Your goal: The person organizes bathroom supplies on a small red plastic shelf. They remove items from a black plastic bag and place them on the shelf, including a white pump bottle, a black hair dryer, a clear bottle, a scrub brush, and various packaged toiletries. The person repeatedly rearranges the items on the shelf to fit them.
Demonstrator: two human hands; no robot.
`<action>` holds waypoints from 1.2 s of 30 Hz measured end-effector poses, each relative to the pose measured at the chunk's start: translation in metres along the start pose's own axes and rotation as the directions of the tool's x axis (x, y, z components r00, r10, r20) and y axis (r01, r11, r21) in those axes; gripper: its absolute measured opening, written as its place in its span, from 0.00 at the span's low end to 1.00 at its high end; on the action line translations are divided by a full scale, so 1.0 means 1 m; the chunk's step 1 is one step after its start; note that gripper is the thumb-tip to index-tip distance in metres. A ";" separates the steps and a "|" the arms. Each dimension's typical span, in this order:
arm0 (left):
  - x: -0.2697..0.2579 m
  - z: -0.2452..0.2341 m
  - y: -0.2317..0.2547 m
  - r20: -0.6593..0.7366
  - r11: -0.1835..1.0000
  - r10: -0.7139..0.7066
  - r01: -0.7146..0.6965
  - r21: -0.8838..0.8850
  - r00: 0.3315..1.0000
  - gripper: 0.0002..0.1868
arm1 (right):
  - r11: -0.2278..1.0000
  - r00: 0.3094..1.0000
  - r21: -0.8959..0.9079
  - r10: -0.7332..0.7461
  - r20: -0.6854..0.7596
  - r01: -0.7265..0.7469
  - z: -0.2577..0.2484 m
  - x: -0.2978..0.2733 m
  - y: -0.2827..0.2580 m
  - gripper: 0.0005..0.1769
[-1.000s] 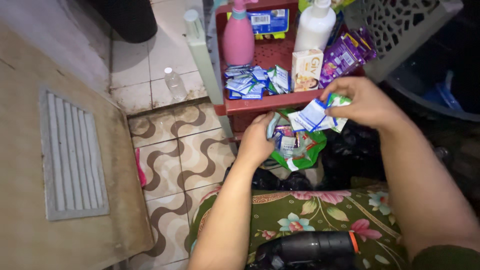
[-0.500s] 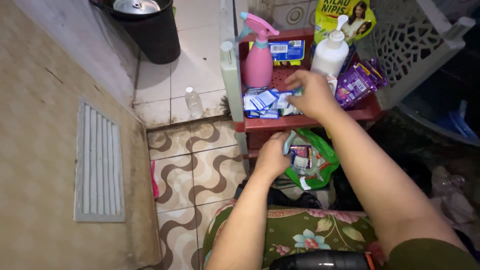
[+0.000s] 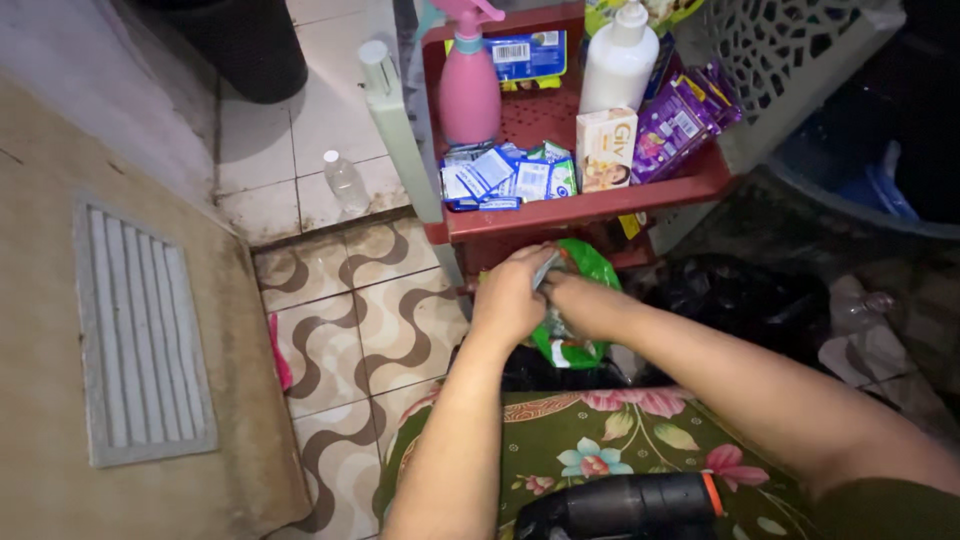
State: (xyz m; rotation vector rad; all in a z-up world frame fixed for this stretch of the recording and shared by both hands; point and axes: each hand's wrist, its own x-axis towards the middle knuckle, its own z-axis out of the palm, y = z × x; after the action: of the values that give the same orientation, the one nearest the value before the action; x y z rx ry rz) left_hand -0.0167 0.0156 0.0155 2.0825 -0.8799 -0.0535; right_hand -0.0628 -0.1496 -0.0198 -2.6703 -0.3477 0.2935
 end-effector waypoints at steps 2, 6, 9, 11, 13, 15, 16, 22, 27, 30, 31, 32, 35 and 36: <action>0.001 0.006 0.003 -0.061 0.997 0.024 -0.028 -0.069 0.998 0.33 | 0.999 0.999 -0.023 0.042 -0.012 -0.043 0.019 0.009 0.009 0.39; 0.004 0.011 0.007 -0.077 0.986 0.082 -0.092 -0.137 0.994 0.31 | 0.993 0.998 -0.099 0.058 -0.001 -0.058 0.046 0.015 0.032 0.42; 0.006 0.013 0.011 -0.053 0.983 0.122 -0.128 -0.133 0.991 0.32 | 0.785 0.988 -0.607 -0.043 0.145 0.123 0.075 0.023 0.057 0.39; 0.005 0.013 0.017 -0.044 0.975 0.143 -0.148 -0.166 0.989 0.32 | 0.568 0.988 -0.818 0.058 0.144 0.085 0.091 0.030 0.078 0.47; 0.003 0.011 0.020 -0.048 0.963 0.163 -0.170 -0.209 0.985 0.33 | 0.805 0.996 -0.588 0.029 -0.085 -0.074 0.100 0.048 0.098 0.35; 0.001 0.006 0.021 -0.060 0.945 0.186 -0.196 -0.261 0.981 0.34 | 0.898 0.975 -0.411 0.076 -0.208 -0.157 0.103 0.059 0.112 0.31; 0.001 0.004 0.022 -0.079 0.943 0.184 -0.198 -0.268 0.980 0.34 | 0.902 0.970 -0.390 0.103 -0.218 -0.184 0.099 0.062 0.117 0.32; 0.002 0.004 0.020 -0.075 0.958 0.128 -0.143 -0.250 0.989 0.34 | 0.937 0.986 -0.349 -0.033 -0.165 -0.027 0.066 0.045 0.101 0.27; 0.003 0.005 0.012 -0.077 0.987 0.072 -0.082 -0.135 0.994 0.36 | 0.836 0.999 -0.549 -0.033 -0.043 0.004 0.035 0.033 0.065 0.39; 0.002 0.006 0.007 -0.074 0.992 0.060 -0.068 -0.107 0.995 0.36 | 0.887 0.999 -0.461 -0.017 -0.040 -0.003 0.014 0.025 0.045 0.34; 0.002 0.007 0.006 -0.069 0.993 0.047 -0.054 -0.108 0.997 0.37 | 0.929 0.999 -0.368 0.053 0.007 -0.047 0.005 0.019 0.039 0.29; 0.001 0.007 0.004 -0.062 0.993 0.033 -0.040 -0.108 0.997 0.37 | 0.957 0.991 -0.272 0.118 0.062 -0.097 -0.004 0.012 0.032 0.25; 0.004 0.010 -0.002 -0.091 0.995 0.040 -0.048 -0.090 0.995 0.37 | 0.970 0.974 -0.162 0.201 0.102 -0.184 -0.031 -0.010 0.007 0.24; 0.003 0.011 -0.003 -0.105 0.995 0.050 -0.059 -0.081 0.993 0.37 | 0.991 0.988 -0.077 0.120 0.097 -0.112 -0.046 -0.020 0.004 0.23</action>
State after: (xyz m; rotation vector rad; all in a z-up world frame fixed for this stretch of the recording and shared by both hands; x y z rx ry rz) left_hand -0.0163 0.0078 0.0072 1.9638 -0.8570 0.0455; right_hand -0.0694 -0.1770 0.0216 -2.7573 -0.2376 0.4615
